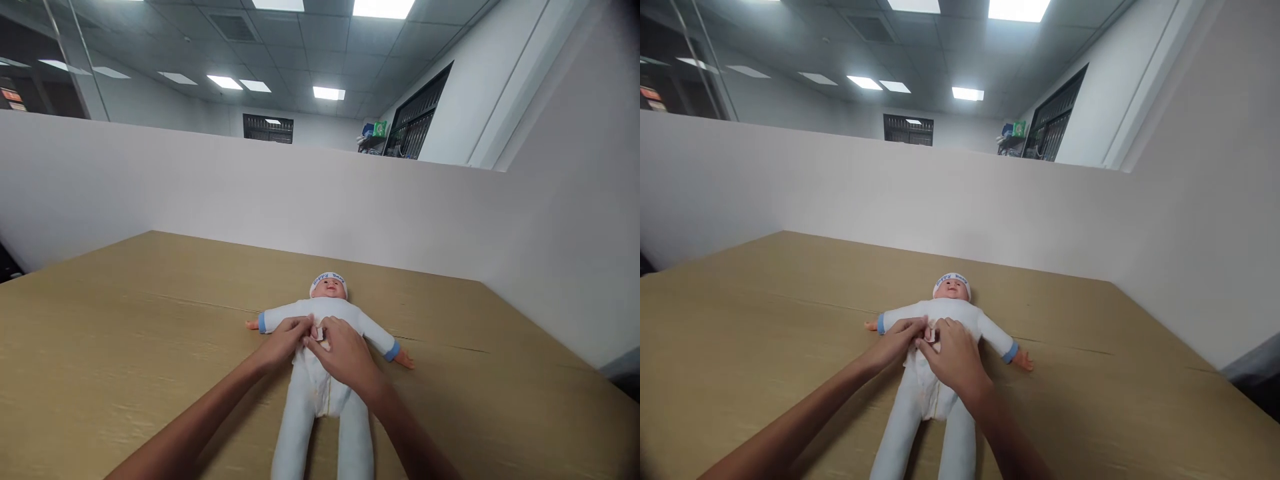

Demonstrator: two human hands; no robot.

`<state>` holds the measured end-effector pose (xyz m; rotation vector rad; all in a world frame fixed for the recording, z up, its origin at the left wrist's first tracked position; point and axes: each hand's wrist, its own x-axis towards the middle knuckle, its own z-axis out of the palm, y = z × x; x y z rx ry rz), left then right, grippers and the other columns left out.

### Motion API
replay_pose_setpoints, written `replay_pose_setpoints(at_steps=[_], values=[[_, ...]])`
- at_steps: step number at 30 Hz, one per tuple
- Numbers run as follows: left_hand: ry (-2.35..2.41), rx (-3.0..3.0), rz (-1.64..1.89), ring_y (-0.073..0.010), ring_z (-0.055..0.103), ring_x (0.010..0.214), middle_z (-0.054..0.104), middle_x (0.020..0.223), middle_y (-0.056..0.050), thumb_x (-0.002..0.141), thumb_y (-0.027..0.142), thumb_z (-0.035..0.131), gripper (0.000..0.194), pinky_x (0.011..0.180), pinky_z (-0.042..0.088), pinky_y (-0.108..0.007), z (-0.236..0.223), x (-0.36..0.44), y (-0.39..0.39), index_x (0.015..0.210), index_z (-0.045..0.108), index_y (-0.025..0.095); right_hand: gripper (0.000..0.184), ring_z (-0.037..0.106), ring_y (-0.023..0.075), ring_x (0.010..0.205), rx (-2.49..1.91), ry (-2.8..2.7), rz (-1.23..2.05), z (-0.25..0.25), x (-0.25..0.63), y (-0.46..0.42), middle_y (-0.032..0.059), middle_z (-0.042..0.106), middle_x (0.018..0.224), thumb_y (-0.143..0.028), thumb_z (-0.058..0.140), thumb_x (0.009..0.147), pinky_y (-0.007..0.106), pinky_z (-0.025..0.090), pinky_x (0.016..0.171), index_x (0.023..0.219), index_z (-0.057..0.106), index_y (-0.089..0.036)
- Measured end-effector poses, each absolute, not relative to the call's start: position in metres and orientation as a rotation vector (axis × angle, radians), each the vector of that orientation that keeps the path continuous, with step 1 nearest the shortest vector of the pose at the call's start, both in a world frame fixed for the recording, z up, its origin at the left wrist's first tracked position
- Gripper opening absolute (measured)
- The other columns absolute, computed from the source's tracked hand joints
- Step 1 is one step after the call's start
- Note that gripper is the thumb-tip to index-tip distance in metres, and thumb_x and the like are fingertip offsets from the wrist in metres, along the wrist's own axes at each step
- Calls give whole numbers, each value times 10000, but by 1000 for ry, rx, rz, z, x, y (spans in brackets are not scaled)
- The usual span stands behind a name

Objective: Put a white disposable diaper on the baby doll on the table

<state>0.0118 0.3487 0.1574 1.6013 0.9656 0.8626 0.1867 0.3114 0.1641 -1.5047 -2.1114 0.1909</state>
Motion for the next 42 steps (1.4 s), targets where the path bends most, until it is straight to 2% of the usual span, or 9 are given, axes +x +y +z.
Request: replay_pose_setpoints(at_steps=[3,10,15,18,23,28,34,39,42], values=[[878,1533,966,-180,510,799,601,854,-11,1002,751,517,576,760,432,-313,148,3,347,931,649,195,287,603,207,818,-1511,-2122,135,161,186,315,22,681,863,-297,547,1094,318,300,718,816,536,-227],[1016,1634,1099,-185,544,846,598,976,-14,963,585,702,442,732,429,-305,129,-2,336,1163,578,210,152,549,188,713,-1564,-1990,130,157,187,320,-14,606,791,-131,582,960,303,233,634,912,484,-237],[1240,1985,1277,-246,567,994,655,1112,-66,1050,445,616,226,896,461,-396,140,-3,284,1100,581,227,261,610,230,933,-1507,-1920,79,164,181,289,43,624,964,6,414,898,320,396,786,966,473,-239],[1122,2231,1098,-267,569,1031,699,1066,-63,1106,407,532,188,929,458,-419,150,-10,245,1056,615,245,224,628,235,966,-1369,-1933,154,158,185,243,49,624,1015,-47,440,926,345,473,861,985,516,-248],[908,2432,654,-276,568,1089,742,1079,-50,1121,364,492,229,979,449,-424,149,-25,220,1043,678,256,128,696,212,903,-1269,-1926,556,119,214,185,56,674,1047,-210,536,1015,291,569,721,1103,614,-263],[1145,2368,601,-291,583,1039,688,1031,-78,1077,440,570,242,930,444,-434,141,-16,235,1011,648,221,171,707,204,817,-1449,-1941,431,104,233,199,41,731,920,-267,549,1072,299,510,735,954,667,-229],[1379,2355,579,-294,588,944,674,974,-92,1025,487,667,296,856,428,-411,132,4,242,960,626,201,259,625,194,727,-1554,-2021,237,102,217,212,10,662,800,-288,600,1062,310,367,684,812,587,-224],[1287,2318,639,-285,576,956,667,868,-55,1014,408,696,302,851,401,-395,126,4,243,820,586,205,190,620,213,821,-1496,-1968,218,93,213,204,22,639,883,-236,585,1062,327,391,745,873,603,-222],[1218,2316,710,-275,562,967,662,929,-60,1038,377,646,280,878,413,-403,123,2,244,831,574,202,135,635,225,905,-1463,-1919,309,94,214,198,30,656,980,-220,591,1061,343,435,808,934,634,-230]])
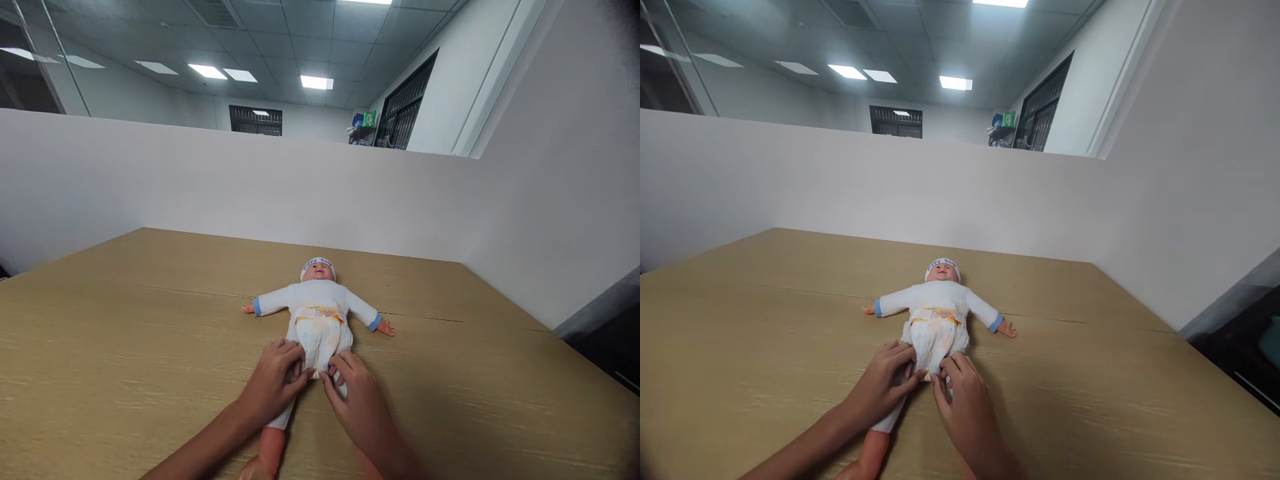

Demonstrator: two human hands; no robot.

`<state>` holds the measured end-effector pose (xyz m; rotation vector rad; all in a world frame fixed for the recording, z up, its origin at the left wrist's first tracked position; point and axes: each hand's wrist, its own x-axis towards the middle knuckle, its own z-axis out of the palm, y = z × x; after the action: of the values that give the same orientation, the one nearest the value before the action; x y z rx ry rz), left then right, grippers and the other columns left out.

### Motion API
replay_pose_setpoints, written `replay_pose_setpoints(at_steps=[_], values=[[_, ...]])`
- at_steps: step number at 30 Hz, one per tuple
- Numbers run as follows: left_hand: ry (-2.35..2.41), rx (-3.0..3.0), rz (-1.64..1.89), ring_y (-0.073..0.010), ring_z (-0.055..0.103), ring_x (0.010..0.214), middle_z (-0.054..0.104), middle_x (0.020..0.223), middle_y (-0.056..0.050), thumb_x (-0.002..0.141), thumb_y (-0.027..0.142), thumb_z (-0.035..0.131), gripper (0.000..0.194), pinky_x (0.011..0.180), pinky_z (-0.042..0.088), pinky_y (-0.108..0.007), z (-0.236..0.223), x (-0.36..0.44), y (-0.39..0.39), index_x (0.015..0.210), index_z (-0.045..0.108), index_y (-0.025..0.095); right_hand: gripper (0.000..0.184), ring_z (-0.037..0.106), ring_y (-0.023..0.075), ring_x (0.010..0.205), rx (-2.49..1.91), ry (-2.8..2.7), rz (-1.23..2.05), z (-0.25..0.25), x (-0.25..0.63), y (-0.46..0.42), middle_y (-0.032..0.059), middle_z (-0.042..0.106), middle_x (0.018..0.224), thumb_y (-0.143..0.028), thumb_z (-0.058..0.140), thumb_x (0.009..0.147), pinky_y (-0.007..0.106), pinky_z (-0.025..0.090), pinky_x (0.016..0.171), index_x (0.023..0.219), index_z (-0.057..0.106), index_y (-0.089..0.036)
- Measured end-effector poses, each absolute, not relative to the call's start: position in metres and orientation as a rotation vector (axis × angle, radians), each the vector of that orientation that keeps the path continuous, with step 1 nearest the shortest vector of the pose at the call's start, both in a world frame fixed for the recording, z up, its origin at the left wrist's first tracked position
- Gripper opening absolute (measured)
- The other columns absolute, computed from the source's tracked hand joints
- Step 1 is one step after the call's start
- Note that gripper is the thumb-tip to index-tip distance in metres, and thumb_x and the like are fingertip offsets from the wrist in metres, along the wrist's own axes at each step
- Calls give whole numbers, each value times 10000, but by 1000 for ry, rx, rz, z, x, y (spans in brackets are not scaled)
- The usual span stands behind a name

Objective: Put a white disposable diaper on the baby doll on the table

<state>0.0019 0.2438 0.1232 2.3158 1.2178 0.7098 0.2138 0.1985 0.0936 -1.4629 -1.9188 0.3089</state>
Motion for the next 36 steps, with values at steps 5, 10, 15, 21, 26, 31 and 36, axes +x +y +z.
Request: replay_pose_setpoints(at_steps=[5,10,15,21,26,31,36], values=[[1110,2235,874,-277,574,1132,640,1211,-88,1034,332,648,130,1002,449,-410,118,-3,242,977,635,217,140,646,252,1031,-1434,-1889,369,97,214,190,47,675,1146,-186,553,1066,380,483,878,1076,673,-256],[1072,2225,886,-286,546,1198,638,1333,-75,1063,336,616,111,1058,415,-431,115,-5,242,1050,657,233,131,640,280,1149,-1419,-1889,376,98,212,185,47,691,1256,-234,579,1064,434,483,1027,1160,659,-275],[1070,2163,770,-277,524,1005,672,1028,-46,1042,344,624,154,917,399,-417,119,-2,244,944,608,226,103,634,263,933,-1490,-1860,430,96,214,188,35,684,986,-336,577,1054,386,496,834,1040,644,-258],[1066,1917,883,-262,539,1033,605,1062,-41,922,341,748,242,934,419,-398,111,-5,253,1056,581,227,280,598,193,680,-1611,-1612,594,91,218,200,-19,644,800,-511,651,983,317,461,669,1045,579,-248],[863,1628,1042,-194,522,984,518,1050,-4,916,426,808,419,909,466,-334,94,-8,262,1034,448,247,384,572,152,602,-1599,-1520,608,101,230,203,-25,750,890,-579,718,937,289,464,636,1066,553,-257],[1008,1531,1077,-226,618,1033,629,1129,-57,876,498,855,504,914,505,-350,87,-8,255,1118,494,244,393,615,164,600,-1600,-1591,569,106,239,205,-22,755,810,-636,729,942,299,462,638,891,646,-255],[1055,1635,1029,-262,685,1071,730,1146,-71,927,478,797,348,978,528,-392,99,-7,245,1122,660,223,356,654,187,601,-1601,-1567,565,104,237,204,-4,795,834,-613,753,942,318,499,657,922,696,-261]])
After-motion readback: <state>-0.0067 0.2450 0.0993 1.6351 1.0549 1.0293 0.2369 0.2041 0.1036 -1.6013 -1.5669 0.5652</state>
